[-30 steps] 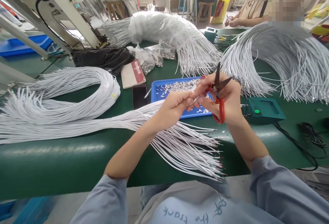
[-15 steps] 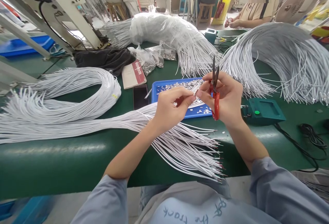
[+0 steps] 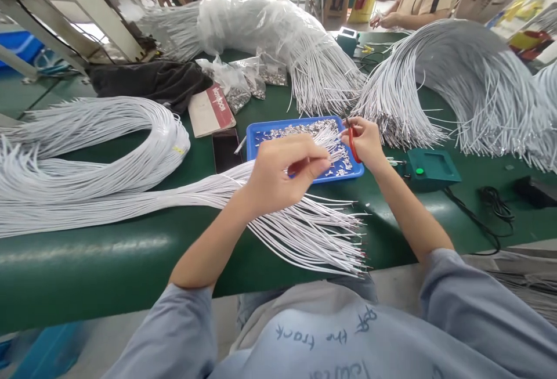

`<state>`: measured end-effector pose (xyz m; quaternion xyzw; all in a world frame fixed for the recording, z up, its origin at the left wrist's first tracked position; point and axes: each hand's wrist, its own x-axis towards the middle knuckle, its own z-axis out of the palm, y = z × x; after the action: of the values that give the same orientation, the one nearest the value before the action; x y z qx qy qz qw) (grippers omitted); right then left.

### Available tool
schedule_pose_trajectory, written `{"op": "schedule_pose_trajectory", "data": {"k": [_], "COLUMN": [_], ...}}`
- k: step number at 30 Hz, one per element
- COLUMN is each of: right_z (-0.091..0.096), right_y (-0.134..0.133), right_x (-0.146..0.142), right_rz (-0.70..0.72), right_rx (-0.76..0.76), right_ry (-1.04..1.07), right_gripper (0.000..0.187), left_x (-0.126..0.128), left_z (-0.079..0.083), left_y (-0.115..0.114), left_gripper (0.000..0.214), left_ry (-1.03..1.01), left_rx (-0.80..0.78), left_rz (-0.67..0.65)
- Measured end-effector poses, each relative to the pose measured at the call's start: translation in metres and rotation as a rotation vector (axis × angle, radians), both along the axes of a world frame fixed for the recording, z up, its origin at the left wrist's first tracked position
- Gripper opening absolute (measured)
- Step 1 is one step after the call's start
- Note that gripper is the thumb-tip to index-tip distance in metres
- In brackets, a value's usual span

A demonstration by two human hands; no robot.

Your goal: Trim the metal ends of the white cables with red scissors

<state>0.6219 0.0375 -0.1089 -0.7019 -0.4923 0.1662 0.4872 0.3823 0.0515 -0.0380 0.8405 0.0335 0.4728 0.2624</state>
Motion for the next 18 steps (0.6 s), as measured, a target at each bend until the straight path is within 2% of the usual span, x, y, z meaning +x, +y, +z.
{"op": "schedule_pose_trajectory", "data": {"k": [2, 4, 8, 13, 16, 18], "right_z": [-0.022, -0.038, -0.053, -0.065, -0.073, -0.079], "right_y": [-0.004, -0.011, -0.023, -0.028, -0.03, -0.031], "right_x": [0.01, 0.017, 0.024, 0.027, 0.027, 0.027], "right_rz": [-0.064, -0.113, -0.167, -0.2, -0.271, -0.31], "right_rx": [-0.091, -0.119, -0.145, -0.088, -0.003, 0.072], "right_ry": [-0.054, -0.099, -0.151, -0.132, -0.114, -0.098], "right_gripper": [0.024, 0.024, 0.027, 0.031, 0.032, 0.031], "left_x": [0.002, 0.007, 0.025, 0.045, 0.046, 0.04], "left_z": [-0.001, -0.006, -0.027, -0.062, -0.075, -0.076], "left_y": [-0.008, -0.018, -0.042, -0.068, -0.077, -0.076], "left_gripper": [0.012, 0.014, 0.02, 0.018, 0.017, 0.024], "left_ry": [0.126, 0.29, 0.681, 0.954, 0.953, 0.912], "left_rx": [0.034, 0.092, 0.283, 0.439, 0.415, 0.391], "left_rz": [-0.11, -0.221, -0.377, -0.388, -0.411, -0.351]}}
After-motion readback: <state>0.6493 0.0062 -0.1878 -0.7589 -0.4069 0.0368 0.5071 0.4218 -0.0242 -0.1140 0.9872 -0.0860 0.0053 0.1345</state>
